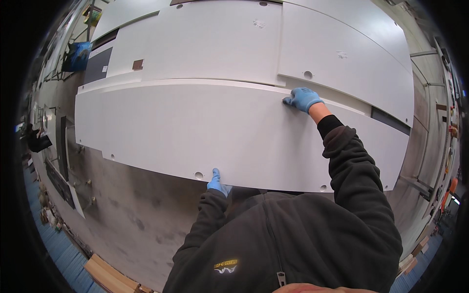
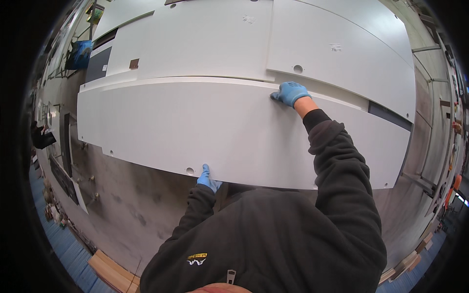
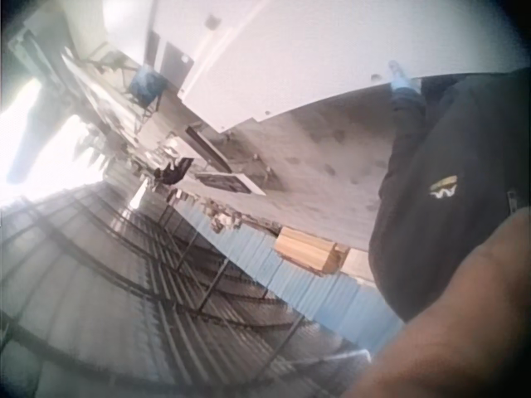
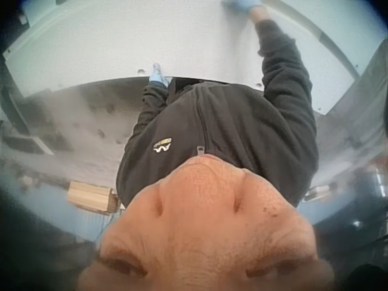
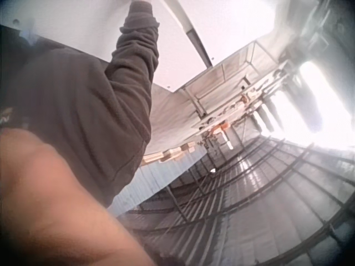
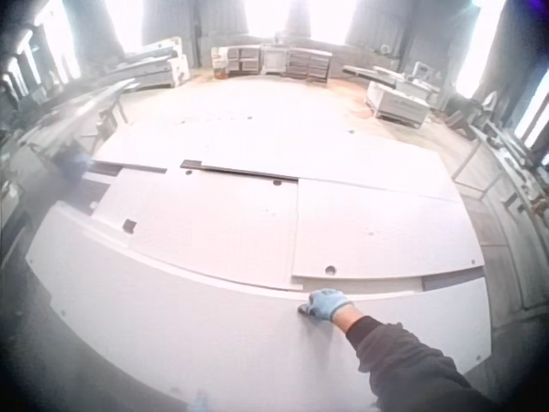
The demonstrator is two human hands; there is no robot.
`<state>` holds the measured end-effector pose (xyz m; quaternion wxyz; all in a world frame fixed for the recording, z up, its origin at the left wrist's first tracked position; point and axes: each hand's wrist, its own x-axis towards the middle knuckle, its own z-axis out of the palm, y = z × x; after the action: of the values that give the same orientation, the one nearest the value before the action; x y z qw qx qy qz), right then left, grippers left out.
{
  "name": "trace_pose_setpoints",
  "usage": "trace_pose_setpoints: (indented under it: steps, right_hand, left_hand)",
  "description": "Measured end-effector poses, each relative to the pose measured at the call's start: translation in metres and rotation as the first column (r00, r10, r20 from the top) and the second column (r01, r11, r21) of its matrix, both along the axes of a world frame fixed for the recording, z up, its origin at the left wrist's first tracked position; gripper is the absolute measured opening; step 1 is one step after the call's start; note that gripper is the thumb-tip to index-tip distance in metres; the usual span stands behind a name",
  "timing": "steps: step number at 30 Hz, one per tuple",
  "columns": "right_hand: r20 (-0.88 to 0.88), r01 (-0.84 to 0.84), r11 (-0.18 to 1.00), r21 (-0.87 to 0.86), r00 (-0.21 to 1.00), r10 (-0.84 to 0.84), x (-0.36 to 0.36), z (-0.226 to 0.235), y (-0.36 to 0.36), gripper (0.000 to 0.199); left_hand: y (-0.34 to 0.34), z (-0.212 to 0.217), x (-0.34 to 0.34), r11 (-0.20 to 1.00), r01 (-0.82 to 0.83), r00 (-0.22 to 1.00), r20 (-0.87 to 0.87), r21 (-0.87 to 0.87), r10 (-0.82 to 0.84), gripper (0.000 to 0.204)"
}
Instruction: The person repeatedly picks up large white and brown flat panels from the floor and stacks them on a growing pile. The person handles the panels by hand, turning them over and aligning them before placing them down.
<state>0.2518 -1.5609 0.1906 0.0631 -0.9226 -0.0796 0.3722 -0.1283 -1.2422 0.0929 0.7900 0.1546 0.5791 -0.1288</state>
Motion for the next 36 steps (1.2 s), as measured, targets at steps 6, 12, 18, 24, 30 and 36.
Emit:
trace_pose_setpoints:
  steps: [6, 12, 18, 24, 30, 36]
  right_hand:
    - [0.481, -0.2, 0.979, 0.03, 0.862, 0.161, 0.011, 0.055, 0.018, 0.032]
    - [0.373, -0.1, 0.978, 0.181, 0.927, 0.026, -0.041, 0.077, 0.005, 0.038]
    - [0.632, 0.02, 0.942, 0.334, 0.737, -0.24, -0.18, 0.006, -0.083, 0.044]
    - [0.635, 0.299, 0.938, 0.175, 0.694, -0.34, -0.275, -0.012, -0.155, 0.056]
    - [0.65, 0.432, 0.882, 0.187, 0.619, -0.441, -0.32, -0.02, -0.21, 0.058]
    - [0.673, 0.46, 0.855, 0.24, 0.556, -0.488, -0.335, -0.033, -0.241, 0.061]
  left_hand:
    - [0.003, -0.007, 0.0, 1.0, 0.02, 1.0, 0.022, -0.012, -0.02, 0.066]
    - [0.008, -0.013, 0.004, 0.996, 0.083, 0.996, 0.019, -0.034, -0.082, 0.071]
    - [0.009, -0.001, 0.008, 0.968, 0.251, 0.968, -0.004, -0.021, -0.251, 0.083]
    - [0.013, 0.02, 0.01, 0.789, 0.612, 0.777, -0.229, 0.057, -0.586, 0.093]
    - [0.004, 0.034, 0.044, 0.331, 0.944, 0.32, -0.234, -0.009, -0.918, 0.087]
    - [-0.067, 0.049, 0.1, 0.282, 0.89, 0.333, -0.086, 0.359, -0.939, 0.058]
